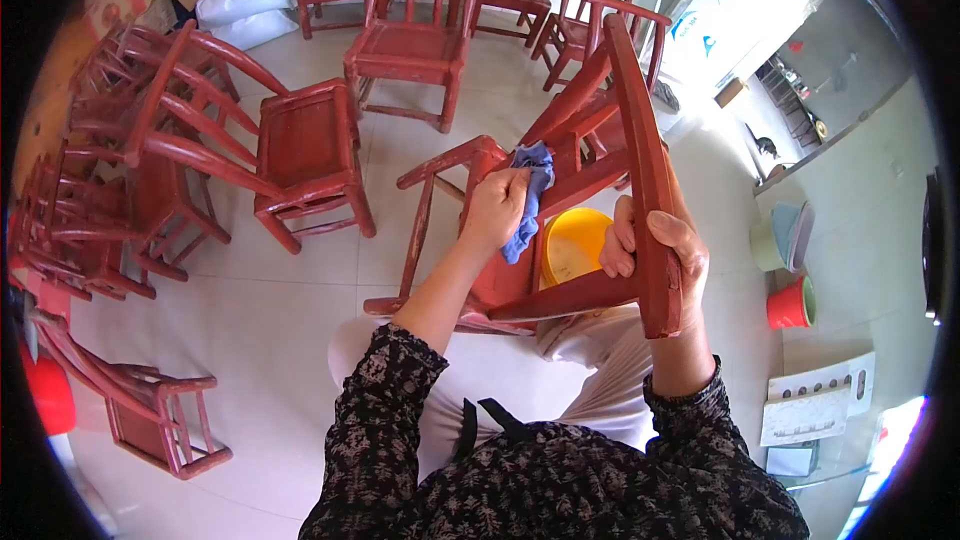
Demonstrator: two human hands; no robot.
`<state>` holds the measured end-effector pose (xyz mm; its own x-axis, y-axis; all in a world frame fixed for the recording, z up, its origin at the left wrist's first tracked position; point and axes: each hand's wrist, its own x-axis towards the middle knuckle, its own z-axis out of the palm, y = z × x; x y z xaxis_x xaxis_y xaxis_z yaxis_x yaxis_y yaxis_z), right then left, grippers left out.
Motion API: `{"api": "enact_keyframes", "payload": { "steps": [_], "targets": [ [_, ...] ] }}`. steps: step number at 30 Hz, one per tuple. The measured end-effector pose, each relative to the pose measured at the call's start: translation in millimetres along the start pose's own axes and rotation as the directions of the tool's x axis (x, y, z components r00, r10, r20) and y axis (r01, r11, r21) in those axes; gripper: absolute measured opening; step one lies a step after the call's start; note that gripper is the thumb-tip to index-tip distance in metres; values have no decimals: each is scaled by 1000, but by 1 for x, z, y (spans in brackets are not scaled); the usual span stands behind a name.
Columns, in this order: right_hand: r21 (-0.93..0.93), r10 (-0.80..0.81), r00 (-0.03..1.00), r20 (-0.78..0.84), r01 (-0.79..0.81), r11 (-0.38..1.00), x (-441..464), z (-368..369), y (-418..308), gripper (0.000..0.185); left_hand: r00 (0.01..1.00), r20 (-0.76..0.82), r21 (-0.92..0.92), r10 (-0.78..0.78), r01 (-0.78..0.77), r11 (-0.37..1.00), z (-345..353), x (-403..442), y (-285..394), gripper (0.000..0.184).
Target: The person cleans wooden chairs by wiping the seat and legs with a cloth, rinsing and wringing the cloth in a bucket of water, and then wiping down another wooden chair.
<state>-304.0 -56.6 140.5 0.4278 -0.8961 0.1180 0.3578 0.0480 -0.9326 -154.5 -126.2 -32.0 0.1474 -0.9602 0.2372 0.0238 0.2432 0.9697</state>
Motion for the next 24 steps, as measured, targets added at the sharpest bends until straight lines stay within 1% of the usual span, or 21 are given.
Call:
{"api": "enact_keyframes", "payload": {
  "steps": [1, 2, 4, 5, 7, 8, 10, 11, 12, 13, 14, 15, 16, 17, 18, 19, 20, 21, 22, 23, 24],
  "targets": [
    [1, -1, 1000, -4, 1, 1000, 0, 1, 0, 72, 991, -115, 49, 70, -64, 997, 3, -2, -1, 33],
    [-15, -6, 1000, -13, 6, 1000, 0, 2, -1, 72, 991, -112, 48, 70, -65, 997, 5, -6, 2, 33],
    [-34, -13, 1000, -23, 13, 999, 0, 1, -2, 72, 947, -320, 179, 44, 15, 984, 9, -15, 10, 36],
    [-22, -5, 1000, 1, 5, 1000, 0, 0, -3, 73, 947, -318, 178, 43, 15, 984, 10, -13, 9, 36],
    [-9, 3, 1000, 22, -2, 1000, 0, -1, -3, 74, 950, -285, -66, -124, 109, 992, 9, -10, 1, 38],
    [7, 3, 1000, 11, -3, 1000, 0, 0, -2, 75, 951, -285, -67, -122, 107, 992, 11, -3, -3, 38],
    [25, 5, 1000, -3, -5, 1000, 2, -1, -2, 77, 905, -421, -16, 69, -84, 996, 14, 14, -10, 39],
    [28, 11, 1000, 1, -11, 1000, 1, -2, -1, 78, 896, -440, -28, 63, -84, 996, 13, 15, 3, 30],
    [29, 16, 1000, 4, -16, 999, 1, -3, -1, 79, 899, -434, -29, 63, -83, 996, 12, 17, 11, 30],
    [27, 12, 1000, -3, -12, 1000, 1, -5, -2, 79, 925, -343, -83, 166, -205, 975, 13, 20, 18, 23],
    [17, 19, 1000, -6, -18, 1000, 1, -6, -1, 79, 927, -255, -149, 273, -317, 937, 13, 24, 21, 17],
    [6, 26, 1000, -9, -26, 1000, 0, -7, -1, 79, 902, -174, -15, 394, -403, 915, 10, 32, 13, 9],
    [5, 22, 1000, -17, -22, 1000, 0, -6, -1, 79, 903, -167, -19, 395, -404, 915, 8, 34, 10, 9],
    [6, 18, 1000, -24, -17, 1000, 0, -5, 0, 80, 966, -129, -172, 224, -244, 954, 5, 35, 14, 8],
    [8, 14, 1000, -28, -14, 1000, 0, -5, 1, 80, 996, -66, -311, 51, -69, 948, 3, 36, 18, 8],
    [10, 13, 1000, -29, -12, 1000, 0, -4, 0, 80, 987, -81, -116, 138, -146, 982, 2, 36, 20, 8],
    [17, 22, 999, -25, -21, 1000, 0, -4, 0, 80, 987, -80, -114, 138, -147, 983, 3, 41, 12, 8],
    [23, 30, 999, -22, -30, 999, -1, -4, 0, 80, 945, -104, 128, 310, -297, 946, 3, 46, 2, 8],
    [24, 29, 999, -25, -28, 999, -1, -4, 0, 80, 877, -83, 362, 473, -416, 834, 5, 50, -7, 10],
    [4, 24, 1000, -15, -24, 1000, -1, -4, -1, 80, 878, -79, 358, 473, -418, 835, 6, 50, -5, 10],
    [-19, 21, 1000, -4, -21, 1000, -1, -4, -2, 80, 912, -78, 394, 403, -343, 853, 8, 50, -1, 12]
  ]
}}
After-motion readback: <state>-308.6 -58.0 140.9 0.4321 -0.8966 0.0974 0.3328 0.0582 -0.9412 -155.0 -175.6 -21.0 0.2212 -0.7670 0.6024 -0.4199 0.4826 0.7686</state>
